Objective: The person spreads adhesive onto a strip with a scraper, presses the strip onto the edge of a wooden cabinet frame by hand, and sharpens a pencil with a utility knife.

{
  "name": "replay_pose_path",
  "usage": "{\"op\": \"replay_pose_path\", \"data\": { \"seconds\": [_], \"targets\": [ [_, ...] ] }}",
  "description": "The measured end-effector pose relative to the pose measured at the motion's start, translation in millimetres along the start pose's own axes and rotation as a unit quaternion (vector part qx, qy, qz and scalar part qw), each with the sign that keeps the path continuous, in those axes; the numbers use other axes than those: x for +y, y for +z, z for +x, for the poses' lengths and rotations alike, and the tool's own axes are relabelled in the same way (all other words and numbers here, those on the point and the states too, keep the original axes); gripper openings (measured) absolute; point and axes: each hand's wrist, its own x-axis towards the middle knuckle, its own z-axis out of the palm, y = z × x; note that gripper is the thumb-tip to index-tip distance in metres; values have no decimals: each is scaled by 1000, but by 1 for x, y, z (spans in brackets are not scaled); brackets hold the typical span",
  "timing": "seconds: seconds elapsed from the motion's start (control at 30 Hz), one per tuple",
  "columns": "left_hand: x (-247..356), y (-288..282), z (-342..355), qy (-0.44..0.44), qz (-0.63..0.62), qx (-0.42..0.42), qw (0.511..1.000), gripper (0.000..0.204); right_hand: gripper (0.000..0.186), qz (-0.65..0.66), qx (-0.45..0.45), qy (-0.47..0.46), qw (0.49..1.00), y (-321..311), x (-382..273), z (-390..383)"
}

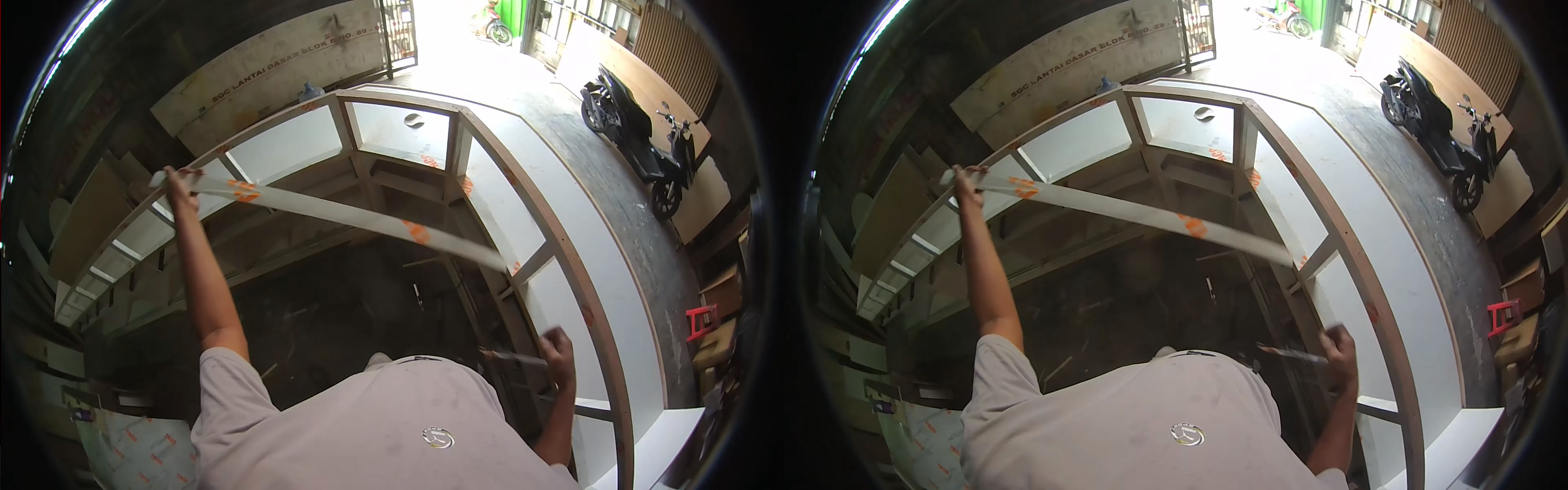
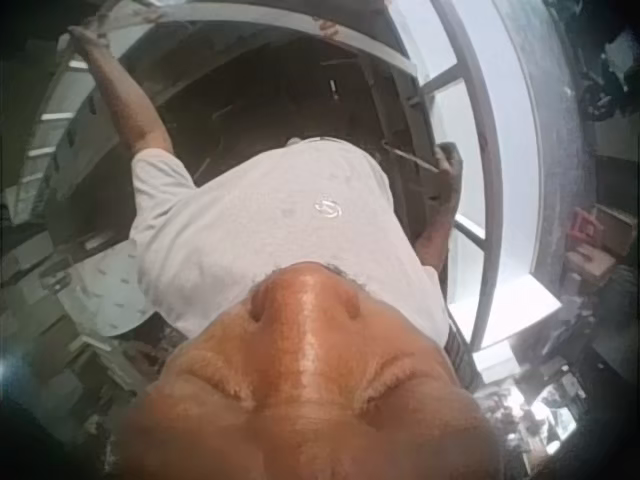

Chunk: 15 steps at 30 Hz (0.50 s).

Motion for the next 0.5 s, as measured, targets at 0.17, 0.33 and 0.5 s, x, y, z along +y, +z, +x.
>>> {"op": "replay_pose_path", "data": {
  "seconds": [0.17, 0.33, 0.5],
  "targets": [
    [56, -34, -3, 55, -117, -114, 985, 56, 35, -352, -174, 260, 882, -14, 178, -60],
    [90, 30, -80, 61, -93, -174, 978, 52, 42, -313, -211, 345, 860, 49, 245, -76],
    [111, 85, -161, 97, 2, -137, 986, 59, 49, -293, -105, 278, 909, 103, 254, -41]
  ]
}}
